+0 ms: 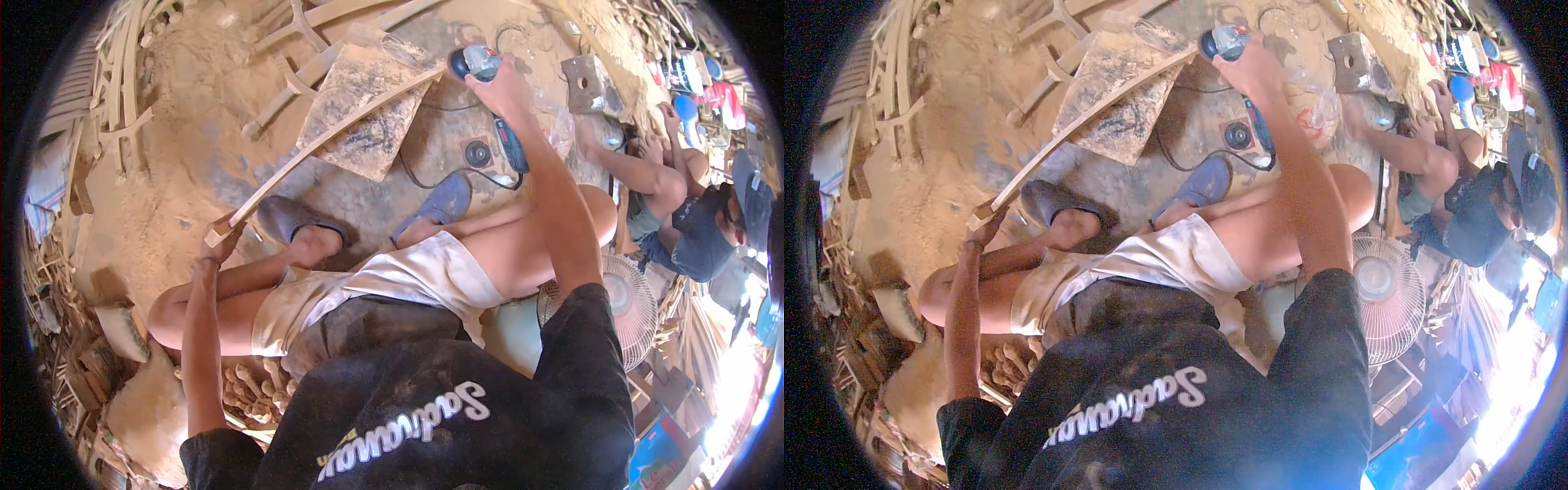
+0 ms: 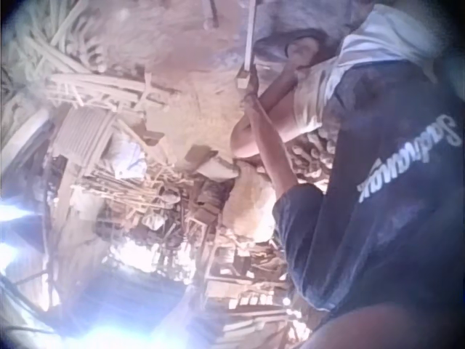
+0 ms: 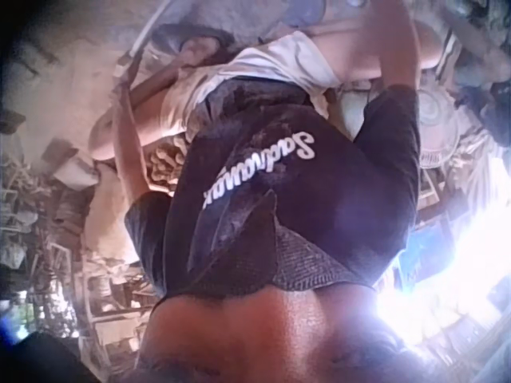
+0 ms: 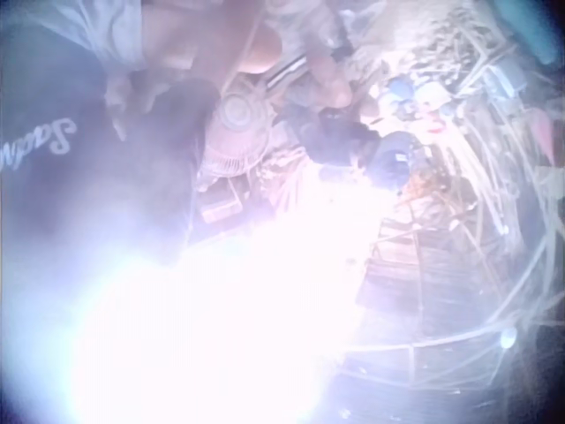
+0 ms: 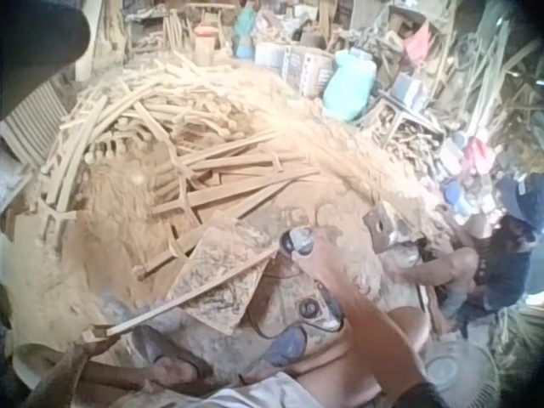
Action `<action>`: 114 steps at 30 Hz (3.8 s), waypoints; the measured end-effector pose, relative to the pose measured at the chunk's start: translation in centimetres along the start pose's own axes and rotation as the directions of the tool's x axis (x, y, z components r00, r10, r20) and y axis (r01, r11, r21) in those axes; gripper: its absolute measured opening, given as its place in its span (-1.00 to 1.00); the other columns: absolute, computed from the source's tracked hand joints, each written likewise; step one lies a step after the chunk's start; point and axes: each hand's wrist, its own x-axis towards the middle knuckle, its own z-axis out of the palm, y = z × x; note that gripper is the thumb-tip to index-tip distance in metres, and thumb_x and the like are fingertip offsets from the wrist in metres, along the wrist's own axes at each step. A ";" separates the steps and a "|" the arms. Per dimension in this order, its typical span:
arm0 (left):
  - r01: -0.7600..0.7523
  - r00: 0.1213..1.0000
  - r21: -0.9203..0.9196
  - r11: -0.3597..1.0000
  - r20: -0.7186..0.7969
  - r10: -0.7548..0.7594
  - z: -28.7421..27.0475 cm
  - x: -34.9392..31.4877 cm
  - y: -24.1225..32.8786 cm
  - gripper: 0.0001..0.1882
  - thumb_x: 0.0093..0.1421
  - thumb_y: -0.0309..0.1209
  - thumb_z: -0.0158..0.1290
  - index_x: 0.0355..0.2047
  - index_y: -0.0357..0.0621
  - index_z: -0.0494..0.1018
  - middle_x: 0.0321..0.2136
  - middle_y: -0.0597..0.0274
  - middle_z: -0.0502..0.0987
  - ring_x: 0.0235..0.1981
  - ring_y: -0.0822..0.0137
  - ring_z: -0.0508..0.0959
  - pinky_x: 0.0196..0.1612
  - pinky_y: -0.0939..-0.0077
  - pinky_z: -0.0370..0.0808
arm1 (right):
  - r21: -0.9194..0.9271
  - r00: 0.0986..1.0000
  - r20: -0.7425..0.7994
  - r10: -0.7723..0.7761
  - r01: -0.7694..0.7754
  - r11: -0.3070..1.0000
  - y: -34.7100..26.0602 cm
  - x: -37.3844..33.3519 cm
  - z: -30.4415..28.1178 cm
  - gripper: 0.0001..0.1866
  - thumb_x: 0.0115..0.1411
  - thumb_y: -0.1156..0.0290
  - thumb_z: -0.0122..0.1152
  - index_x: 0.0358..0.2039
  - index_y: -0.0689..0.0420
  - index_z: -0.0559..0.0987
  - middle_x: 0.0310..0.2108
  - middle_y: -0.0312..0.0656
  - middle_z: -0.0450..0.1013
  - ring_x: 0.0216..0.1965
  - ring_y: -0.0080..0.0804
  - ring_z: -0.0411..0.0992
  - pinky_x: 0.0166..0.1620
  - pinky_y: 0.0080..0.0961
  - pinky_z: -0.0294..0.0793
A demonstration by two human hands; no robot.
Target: The person applies glue to a wooden crossguard and attaches it to a wooden blade, then uses a power sander to smooth the surface of the wooden sword while holding it between their legs.
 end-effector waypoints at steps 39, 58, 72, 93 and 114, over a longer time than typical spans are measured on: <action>0.226 0.974 0.059 0.972 0.002 -0.226 -8.8 -4.6 -5.2 -0.49 0.34 -0.28 0.41 0.23 -0.23 0.65 -0.14 0.19 0.78 -0.14 0.45 0.69 -0.03 0.41 0.67 | 0.159 0.873 0.258 -0.413 0.384 0.910 -9.1 -7.2 0.1 -0.10 0.18 -0.12 0.49 0.29 0.27 0.38 -0.17 0.26 0.70 -0.13 0.20 0.73 0.00 -0.01 0.75; 0.152 0.988 0.075 0.986 0.009 -0.153 -8.8 -4.5 -6.8 -0.54 0.37 -0.27 0.36 0.21 -0.17 0.66 -0.15 0.07 0.79 -0.19 0.36 0.74 -0.08 0.33 0.69 | 0.130 0.994 0.099 -0.055 0.041 0.991 0.4 2.1 -0.3 0.04 0.08 -0.29 0.51 0.29 0.34 0.44 0.04 0.25 0.67 0.10 0.23 0.66 0.18 -0.02 0.65; 0.197 0.980 0.047 0.979 0.025 -0.198 -7.8 -3.6 -7.5 -0.55 0.34 -0.28 0.40 0.19 -0.16 0.68 -0.13 0.16 0.80 -0.15 0.39 0.72 -0.06 0.35 0.68 | 0.359 0.966 0.243 -0.092 -0.002 0.933 1.9 3.3 0.6 -0.01 0.09 -0.19 0.59 0.16 0.50 0.49 -0.23 0.07 0.74 -0.07 -0.04 0.73 0.11 -0.20 0.65; 0.175 0.984 0.041 0.984 0.012 -0.176 -7.8 -3.8 -8.1 -0.53 0.37 -0.20 0.34 0.19 -0.19 0.65 -0.11 -0.05 0.79 -0.09 0.13 0.79 -0.02 0.19 0.70 | 0.568 0.932 0.363 0.012 -0.232 0.790 5.1 6.7 3.5 -0.47 0.03 -0.13 0.64 -0.55 0.15 0.77 -0.47 -0.12 0.67 -0.43 -0.35 0.59 -0.26 -0.28 0.55; -0.014 0.958 0.139 0.990 -0.282 0.053 1.8 -0.3 0.9 -0.42 0.18 -0.22 0.45 0.07 -0.16 0.42 0.04 0.03 0.49 0.13 -0.02 0.50 0.12 -0.11 0.41 | 0.836 0.987 -0.094 0.133 0.006 0.548 -2.5 -5.8 -5.6 0.19 -0.09 0.11 0.84 0.46 0.28 0.35 0.02 -0.02 0.64 -0.10 -0.31 0.67 0.06 -0.28 0.65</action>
